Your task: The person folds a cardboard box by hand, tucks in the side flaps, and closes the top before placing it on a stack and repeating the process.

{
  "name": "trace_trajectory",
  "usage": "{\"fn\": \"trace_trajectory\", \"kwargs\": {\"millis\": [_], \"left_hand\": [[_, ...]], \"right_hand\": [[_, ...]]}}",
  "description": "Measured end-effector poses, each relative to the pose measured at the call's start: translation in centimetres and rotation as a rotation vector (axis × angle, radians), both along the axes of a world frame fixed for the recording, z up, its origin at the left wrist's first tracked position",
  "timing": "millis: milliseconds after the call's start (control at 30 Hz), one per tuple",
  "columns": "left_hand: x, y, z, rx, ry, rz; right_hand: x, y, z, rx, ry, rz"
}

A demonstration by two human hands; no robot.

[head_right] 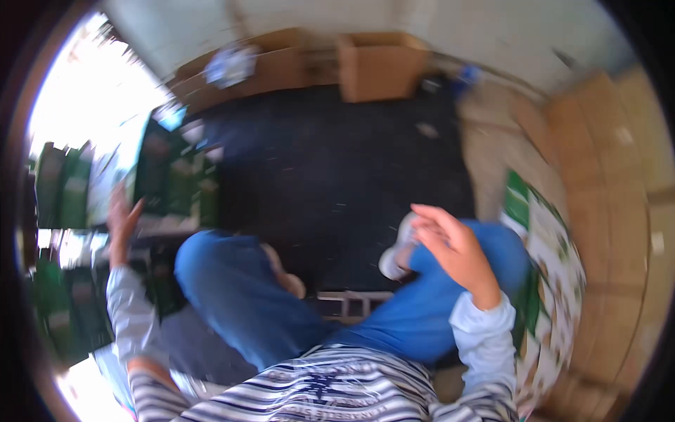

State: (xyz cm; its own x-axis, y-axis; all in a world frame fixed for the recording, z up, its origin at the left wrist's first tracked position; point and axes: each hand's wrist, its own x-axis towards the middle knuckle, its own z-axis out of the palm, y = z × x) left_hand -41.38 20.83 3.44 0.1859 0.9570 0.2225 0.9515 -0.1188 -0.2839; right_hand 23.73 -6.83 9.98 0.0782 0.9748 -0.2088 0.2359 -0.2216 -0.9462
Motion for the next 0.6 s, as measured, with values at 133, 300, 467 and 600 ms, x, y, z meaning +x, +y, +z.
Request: {"fn": "trace_trajectory", "kwargs": {"millis": [133, 300, 467, 600], "left_hand": [[8.6, -1.4, 0.8, 0.137, -0.496, -0.145], [27.3, -10.9, 8.8, -1.149, -0.758, -0.415], [35.8, -14.8, 17.9, -0.293, -0.641, -0.791], [38.0, -17.9, 27.5, 0.224, -0.832, -1.474]], "right_hand": [[2.7, -5.2, 1.7, 0.415, -0.991, -0.254], [3.6, -7.8, 0.4, 0.418, -1.322, -0.235], [5.0, -8.4, 3.4, 0.595, -0.926, -0.357], [7.1, -12.3, 12.9, 0.828, -1.076, -0.264]]}}
